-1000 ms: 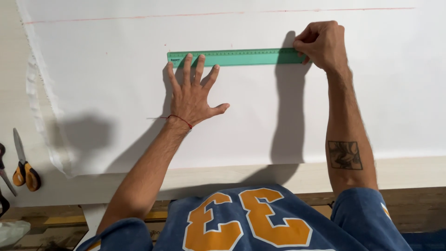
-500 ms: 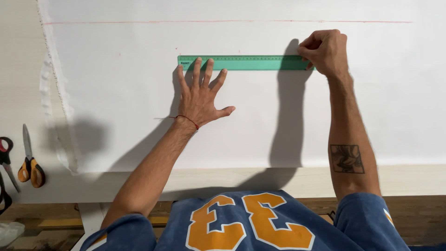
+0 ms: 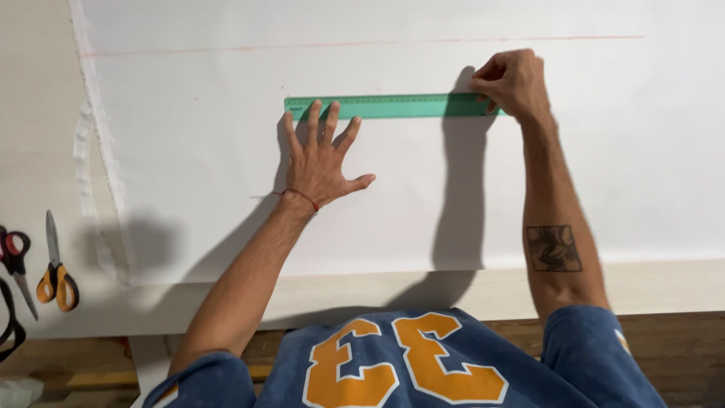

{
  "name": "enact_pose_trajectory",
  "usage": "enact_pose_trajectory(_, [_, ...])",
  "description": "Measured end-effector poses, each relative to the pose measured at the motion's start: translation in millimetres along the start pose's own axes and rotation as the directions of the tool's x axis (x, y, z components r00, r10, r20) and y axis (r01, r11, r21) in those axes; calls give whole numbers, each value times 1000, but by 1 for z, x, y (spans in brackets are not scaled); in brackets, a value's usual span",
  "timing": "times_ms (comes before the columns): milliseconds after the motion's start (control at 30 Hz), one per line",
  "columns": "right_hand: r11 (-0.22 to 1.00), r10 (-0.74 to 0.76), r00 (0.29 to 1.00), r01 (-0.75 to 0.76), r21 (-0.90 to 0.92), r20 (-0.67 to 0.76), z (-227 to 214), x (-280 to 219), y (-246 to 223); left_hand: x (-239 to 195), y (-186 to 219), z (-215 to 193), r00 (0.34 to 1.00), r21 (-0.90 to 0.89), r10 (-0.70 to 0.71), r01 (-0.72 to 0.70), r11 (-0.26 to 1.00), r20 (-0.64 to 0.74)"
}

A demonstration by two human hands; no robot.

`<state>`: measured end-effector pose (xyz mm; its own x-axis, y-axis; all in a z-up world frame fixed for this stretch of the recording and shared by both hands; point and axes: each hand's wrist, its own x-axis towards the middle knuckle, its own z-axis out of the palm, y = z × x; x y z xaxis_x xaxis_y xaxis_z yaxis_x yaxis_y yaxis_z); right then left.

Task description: Marking parallel lines on a large white leather sheet using a ruler and a pencil

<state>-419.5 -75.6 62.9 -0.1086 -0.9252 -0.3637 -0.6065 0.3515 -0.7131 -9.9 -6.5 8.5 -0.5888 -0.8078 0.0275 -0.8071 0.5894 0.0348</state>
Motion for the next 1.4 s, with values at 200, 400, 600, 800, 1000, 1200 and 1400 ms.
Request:
enact_pose_trajectory(200, [711, 135, 961, 75, 700, -240, -7, -43, 54, 2, 1, 0, 999, -66, -26, 28, 997, 25])
enact_pose_trajectory(400, [537, 288, 931, 39, 843, -226, 11, -134, 119, 0, 4, 5, 998, -67, -66, 66, 996, 4])
enact_pose_trajectory(600, [442, 276, 961, -101, 891, -28, 79, -234, 161, -1, 9, 12, 993, -67, -107, 104, 992, -54])
enact_pose_trajectory(800, [437, 186, 972, -211, 874, 142, 127, -328, 128, -2, 8, 25, 990, -65, -105, 99, 993, -95])
enact_pose_trajectory(1000, [432, 220, 975, -117, 894, 21, 137, -375, 116, -10, 9, 42, 963, -162, -122, 84, 983, -240])
enact_pose_trajectory(1200, [439, 276, 954, -15, 899, -119, 142, -410, 143, -33, 41, 49, 924, -161, -118, 62, 985, -363])
enact_pose_trajectory(1400, [389, 337, 928, 15, 921, -158, 130, -438, 125, -50, 85, 56, 924, -187, -163, 103, 977, -345])
